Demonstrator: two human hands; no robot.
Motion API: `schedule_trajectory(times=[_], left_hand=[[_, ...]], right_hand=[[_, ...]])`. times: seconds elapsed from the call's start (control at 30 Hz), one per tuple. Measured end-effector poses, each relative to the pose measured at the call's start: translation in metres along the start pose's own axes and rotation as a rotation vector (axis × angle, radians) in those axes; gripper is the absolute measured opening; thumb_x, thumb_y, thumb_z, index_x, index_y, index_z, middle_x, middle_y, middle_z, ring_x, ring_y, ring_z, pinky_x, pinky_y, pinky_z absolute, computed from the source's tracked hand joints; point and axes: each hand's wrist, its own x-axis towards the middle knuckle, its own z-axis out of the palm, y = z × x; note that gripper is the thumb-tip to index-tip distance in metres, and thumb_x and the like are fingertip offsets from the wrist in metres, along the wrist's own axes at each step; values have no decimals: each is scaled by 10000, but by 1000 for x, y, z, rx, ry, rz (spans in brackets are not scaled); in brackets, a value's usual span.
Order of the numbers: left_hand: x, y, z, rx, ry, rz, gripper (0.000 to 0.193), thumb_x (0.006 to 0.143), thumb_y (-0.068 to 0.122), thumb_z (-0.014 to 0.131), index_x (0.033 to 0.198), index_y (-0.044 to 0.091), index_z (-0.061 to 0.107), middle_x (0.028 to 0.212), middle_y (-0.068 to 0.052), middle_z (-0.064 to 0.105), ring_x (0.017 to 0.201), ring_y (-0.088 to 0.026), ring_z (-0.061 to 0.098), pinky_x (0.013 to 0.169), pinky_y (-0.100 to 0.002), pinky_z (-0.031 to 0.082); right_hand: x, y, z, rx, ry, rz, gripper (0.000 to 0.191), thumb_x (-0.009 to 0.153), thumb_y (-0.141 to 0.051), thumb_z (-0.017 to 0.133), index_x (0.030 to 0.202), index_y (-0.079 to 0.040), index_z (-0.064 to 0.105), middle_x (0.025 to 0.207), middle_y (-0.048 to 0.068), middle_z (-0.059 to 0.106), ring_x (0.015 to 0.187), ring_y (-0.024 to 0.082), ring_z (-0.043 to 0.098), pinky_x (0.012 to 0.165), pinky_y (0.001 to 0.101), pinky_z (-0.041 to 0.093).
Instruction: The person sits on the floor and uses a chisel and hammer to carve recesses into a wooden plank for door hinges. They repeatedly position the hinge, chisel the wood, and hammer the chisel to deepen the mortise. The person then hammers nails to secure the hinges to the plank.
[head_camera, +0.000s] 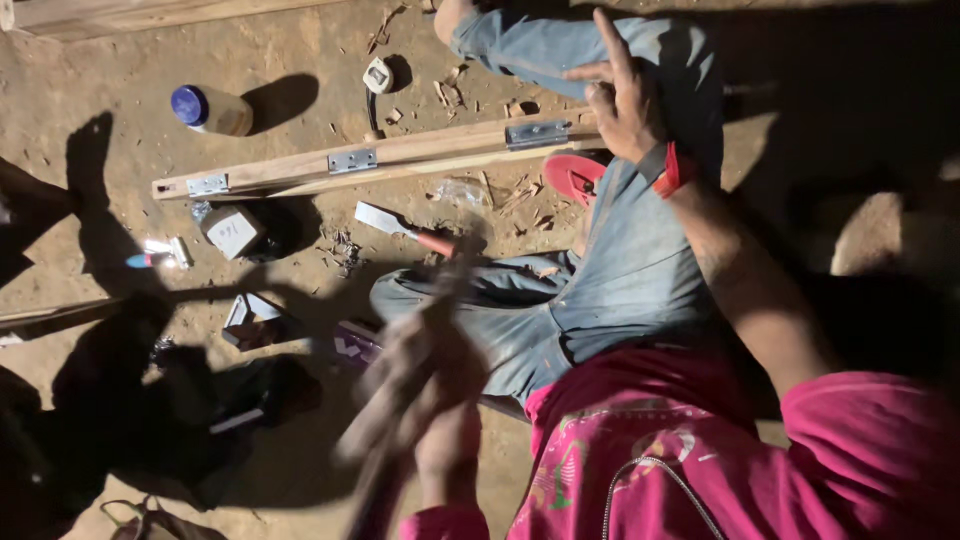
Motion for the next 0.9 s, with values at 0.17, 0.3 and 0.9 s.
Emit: schedule_trajectory(times=[0.17, 0.3, 0.9], left_hand=[[-27, -70, 58, 282, -290, -567, 207, 1005, 154, 694, 1080, 39, 540, 787, -169, 644, 696, -386, 636, 586, -368, 468], [-34, -83, 0, -453, 55, -448, 88, 1125, 86, 550, 1162, 45, 618, 800, -27, 592, 586, -165, 524, 491, -293, 405], [-10, -72, 63, 91, 6, -156, 131, 1027, 125, 625, 1119, 40, 586, 827, -272, 653, 740, -456, 631, 658, -480, 518]], right_hand=[[3, -8, -1, -64, -52, 18, 826, 1005, 63, 500, 1711, -154, 131, 1226, 80, 791, 1066, 228, 758, 889, 350, 550], [1, -6, -2, -56, -32, -1, 837, 1004, 57, 525, 1710, -166, 134, 1235, 94, 787, 1079, 233, 746, 959, 353, 555], [1, 4, -3, 107, 29, 17, 752, 1068, 53, 512, 1676, -145, 116, 1205, 100, 783, 1183, 215, 749, 1108, 365, 534]])
